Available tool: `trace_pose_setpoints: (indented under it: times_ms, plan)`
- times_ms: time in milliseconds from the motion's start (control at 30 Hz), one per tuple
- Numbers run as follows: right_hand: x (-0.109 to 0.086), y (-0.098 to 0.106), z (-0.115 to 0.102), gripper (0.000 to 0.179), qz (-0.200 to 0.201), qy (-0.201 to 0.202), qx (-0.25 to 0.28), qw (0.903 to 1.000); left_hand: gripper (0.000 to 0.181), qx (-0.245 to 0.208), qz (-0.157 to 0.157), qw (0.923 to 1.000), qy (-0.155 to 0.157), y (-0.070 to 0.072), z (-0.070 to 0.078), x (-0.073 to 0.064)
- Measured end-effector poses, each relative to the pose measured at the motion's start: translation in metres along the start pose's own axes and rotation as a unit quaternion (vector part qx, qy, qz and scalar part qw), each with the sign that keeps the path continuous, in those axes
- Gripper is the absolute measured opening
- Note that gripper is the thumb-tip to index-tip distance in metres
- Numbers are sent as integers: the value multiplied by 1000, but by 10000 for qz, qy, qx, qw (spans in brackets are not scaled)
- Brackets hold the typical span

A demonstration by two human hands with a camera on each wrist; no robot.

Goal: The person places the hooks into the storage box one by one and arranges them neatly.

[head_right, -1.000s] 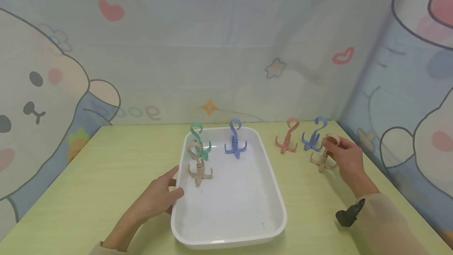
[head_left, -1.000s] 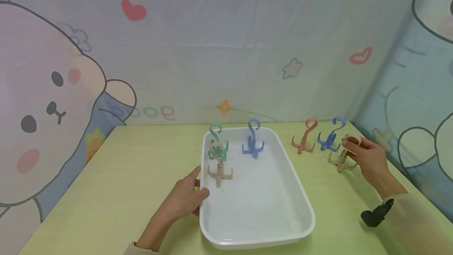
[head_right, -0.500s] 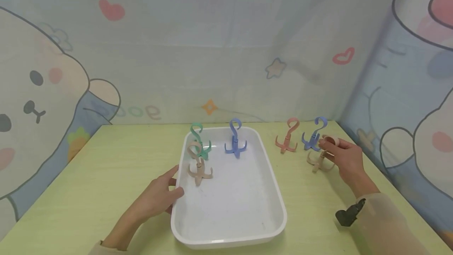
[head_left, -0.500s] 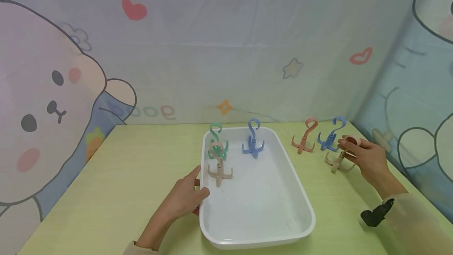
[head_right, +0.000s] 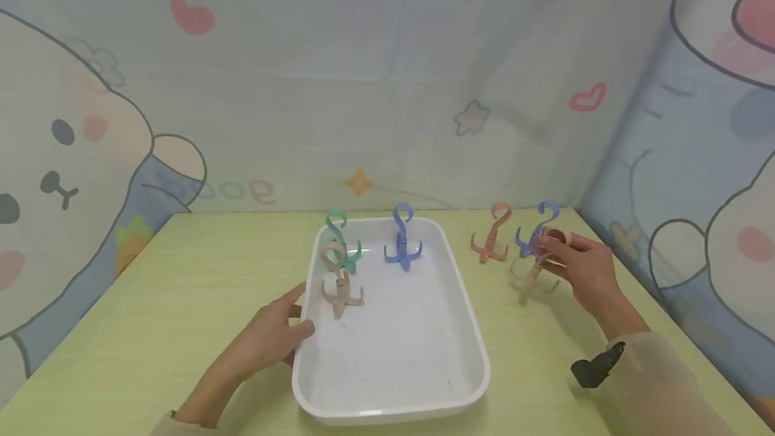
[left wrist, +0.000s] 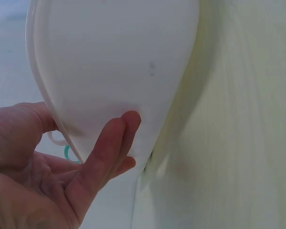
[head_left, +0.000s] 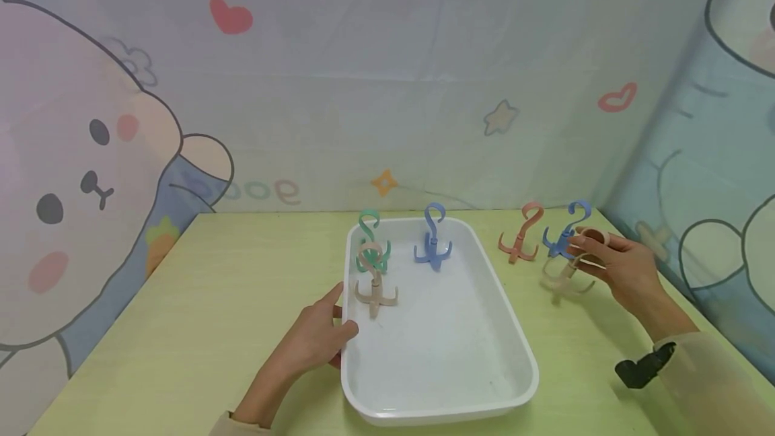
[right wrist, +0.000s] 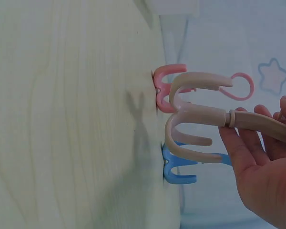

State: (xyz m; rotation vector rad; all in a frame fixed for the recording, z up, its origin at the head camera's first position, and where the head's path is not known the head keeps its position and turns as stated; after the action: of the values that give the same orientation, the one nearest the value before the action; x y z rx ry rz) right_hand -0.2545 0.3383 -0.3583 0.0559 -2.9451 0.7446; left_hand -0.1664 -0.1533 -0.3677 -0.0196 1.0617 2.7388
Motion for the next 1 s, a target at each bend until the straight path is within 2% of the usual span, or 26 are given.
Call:
trace_pose_setpoints:
  times_ms: [200, 667, 1000]
  plan:
    - [-2, -11, -2, 15, -172, -96, -101, 9998, 80, -101, -26, 9999, -43, 0, 0, 0]
    - [-3, -28, -3, 17, -593, -175, -117, 9980, 76, -32, -7, 10000, -54, 0, 0, 0]
    - [-5, -42, -3, 17, -631, -163, -162, 9977, 77, -44, -26, 10000, -64, 0, -1, 0]
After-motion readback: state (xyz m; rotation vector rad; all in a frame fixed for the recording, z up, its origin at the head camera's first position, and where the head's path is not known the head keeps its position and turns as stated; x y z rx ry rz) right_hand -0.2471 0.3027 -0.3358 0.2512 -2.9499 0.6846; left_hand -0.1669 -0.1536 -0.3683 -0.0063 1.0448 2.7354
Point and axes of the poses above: each hand's wrist, its own x-axis towards the middle knuckle, its own y-axis out of the back of the hand, z = x × y, the point moved 1 cm from there along x, towards the middle knuckle, and after that the axes turned 15 degrees about x, right-handed, at the moved point
